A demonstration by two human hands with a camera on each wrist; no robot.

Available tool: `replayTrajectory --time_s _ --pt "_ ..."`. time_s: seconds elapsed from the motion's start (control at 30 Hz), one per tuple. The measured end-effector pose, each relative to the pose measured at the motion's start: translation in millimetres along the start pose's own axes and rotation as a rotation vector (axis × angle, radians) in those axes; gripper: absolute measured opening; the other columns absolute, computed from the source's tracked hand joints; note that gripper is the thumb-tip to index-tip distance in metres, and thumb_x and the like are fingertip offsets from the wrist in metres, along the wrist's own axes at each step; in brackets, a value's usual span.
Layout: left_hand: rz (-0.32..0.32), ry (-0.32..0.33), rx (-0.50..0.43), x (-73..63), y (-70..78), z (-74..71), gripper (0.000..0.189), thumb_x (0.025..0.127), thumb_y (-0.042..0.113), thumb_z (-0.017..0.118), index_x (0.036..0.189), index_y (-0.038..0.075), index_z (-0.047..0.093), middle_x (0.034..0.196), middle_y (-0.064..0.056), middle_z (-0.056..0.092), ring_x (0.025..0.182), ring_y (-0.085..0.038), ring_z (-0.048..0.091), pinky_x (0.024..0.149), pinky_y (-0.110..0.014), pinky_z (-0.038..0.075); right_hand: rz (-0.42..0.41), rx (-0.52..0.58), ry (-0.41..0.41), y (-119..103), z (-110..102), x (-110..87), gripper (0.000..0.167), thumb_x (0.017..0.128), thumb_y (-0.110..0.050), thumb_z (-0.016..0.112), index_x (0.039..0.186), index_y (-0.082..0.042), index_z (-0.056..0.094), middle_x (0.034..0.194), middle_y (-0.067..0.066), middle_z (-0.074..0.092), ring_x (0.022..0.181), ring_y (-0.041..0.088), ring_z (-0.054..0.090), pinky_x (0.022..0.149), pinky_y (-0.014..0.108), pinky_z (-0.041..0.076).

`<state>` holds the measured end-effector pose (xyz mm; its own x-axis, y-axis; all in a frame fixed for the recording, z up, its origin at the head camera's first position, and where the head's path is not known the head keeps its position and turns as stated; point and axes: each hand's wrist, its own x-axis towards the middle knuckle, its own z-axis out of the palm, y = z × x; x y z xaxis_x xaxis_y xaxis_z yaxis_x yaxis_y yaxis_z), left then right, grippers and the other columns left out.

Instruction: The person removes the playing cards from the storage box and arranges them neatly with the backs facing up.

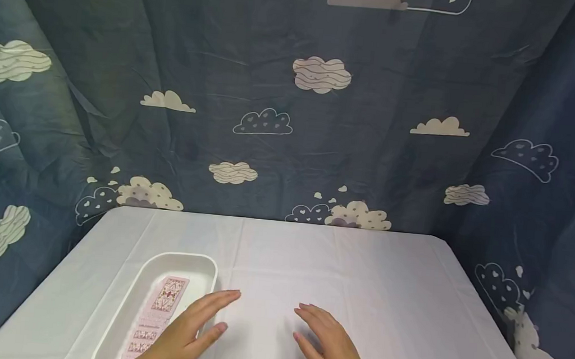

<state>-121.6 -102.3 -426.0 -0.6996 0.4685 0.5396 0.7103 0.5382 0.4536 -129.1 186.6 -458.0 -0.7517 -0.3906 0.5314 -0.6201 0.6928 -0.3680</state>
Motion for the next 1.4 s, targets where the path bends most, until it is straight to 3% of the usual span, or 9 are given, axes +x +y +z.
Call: replayTrajectory --time_s 0.27,0.4,0.57,0.7,0.87,0.97,1.13,1.3,1.4 --pt "-0.131 0.303 -0.204 -36.5 -32.3 -56.0 0.039 0.091 -0.009 0.044 0.128 0.001 0.050 0.118 -0.011 0.058 0.109 -0.017 0.053 0.094 -0.018 0.037 -0.095 0.206 0.058 -13.8 40.6 21.1 0.031 0.085 -0.010 0.065 0.116 -0.009 0.061 0.117 -0.001 0.059 0.107 0.018 0.055 0.083 0.038 0.050" --pt "-0.348 0.461 -0.279 -61.3 -50.7 -74.9 0.033 0.096 -0.003 0.039 0.128 -0.004 0.048 0.114 -0.012 0.060 0.106 -0.009 0.054 0.089 -0.012 0.039 -0.144 0.274 0.060 -24.0 52.5 36.0 0.030 0.086 -0.008 0.064 0.115 -0.007 0.061 0.116 0.000 0.060 0.106 0.020 0.056 0.083 0.040 0.050" --pt "-0.622 0.625 -0.421 -88.3 -72.9 -80.7 0.035 0.099 0.010 0.041 0.128 -0.010 0.044 0.111 0.004 0.061 0.103 -0.003 0.055 0.083 -0.011 0.043 -0.142 0.365 0.045 -39.2 67.4 58.6 0.026 0.088 -0.011 0.061 0.114 -0.007 0.061 0.113 -0.001 0.062 0.104 0.019 0.057 0.083 0.039 0.050" --pt "-0.776 0.581 -0.619 -98.6 -83.8 -74.5 0.046 0.099 0.020 0.043 0.134 -0.010 0.035 0.116 0.010 0.055 0.104 0.002 0.052 0.083 -0.011 0.043 -0.151 0.422 0.029 -51.8 80.6 78.0 0.025 0.089 -0.015 0.062 0.113 -0.010 0.063 0.112 -0.004 0.063 0.105 0.016 0.057 0.086 0.036 0.048" --pt "-0.960 0.447 -0.775 -99.8 -90.5 -66.7 0.062 0.096 0.038 0.045 0.142 0.000 0.027 0.138 -0.008 0.037 0.108 0.007 0.046 0.087 -0.013 0.040 -0.218 0.441 -0.008 -67.3 98.9 96.7 0.025 0.089 -0.018 0.061 0.113 -0.010 0.063 0.111 -0.003 0.063 0.105 0.015 0.056 0.089 0.034 0.046" --pt "-1.008 0.428 -0.830 -100.6 -92.9 -63.5 0.062 0.095 0.038 0.048 0.142 0.002 0.029 0.139 -0.012 0.037 0.107 0.000 0.050 0.087 -0.020 0.044 -0.240 0.444 -0.051 -78.8 109.5 106.5 0.026 0.090 -0.021 0.060 0.112 -0.009 0.062 0.111 -0.002 0.062 0.105 0.015 0.056 0.089 0.032 0.046" --pt "-1.035 0.445 -0.847 -104.4 -92.6 -64.0 0.060 0.094 0.034 0.051 0.139 -0.002 0.034 0.129 -0.010 0.049 0.104 -0.013 0.055 0.084 -0.027 0.048 -0.250 0.366 -0.213 -105.5 129.5 127.2 0.033 0.092 -0.027 0.057 0.118 -0.007 0.059 0.116 0.000 0.061 0.110 0.013 0.053 0.094 0.027 0.041" --pt "-1.005 0.441 -0.824 -105.2 -93.1 -60.9 0.058 0.095 0.032 0.050 0.139 -0.003 0.034 0.136 -0.017 0.041 0.106 -0.011 0.054 0.085 -0.027 0.048 -0.250 0.194 -0.454 -123.0 147.3 150.4 0.048 0.090 -0.036 0.058 0.127 -0.005 0.053 0.124 0.005 0.056 0.116 0.016 0.049 0.098 0.026 0.037" --pt "-1.000 0.444 -0.840 -101.1 -95.3 -57.4 0.057 0.094 0.032 0.051 0.139 0.000 0.036 0.138 -0.016 0.039 0.110 -0.013 0.052 0.087 -0.029 0.047 -0.213 0.101 -0.543 -124.6 156.7 162.1 0.056 0.088 -0.041 0.060 0.129 -0.003 0.050 0.125 0.007 0.055 0.116 0.017 0.049 0.097 0.026 0.039"
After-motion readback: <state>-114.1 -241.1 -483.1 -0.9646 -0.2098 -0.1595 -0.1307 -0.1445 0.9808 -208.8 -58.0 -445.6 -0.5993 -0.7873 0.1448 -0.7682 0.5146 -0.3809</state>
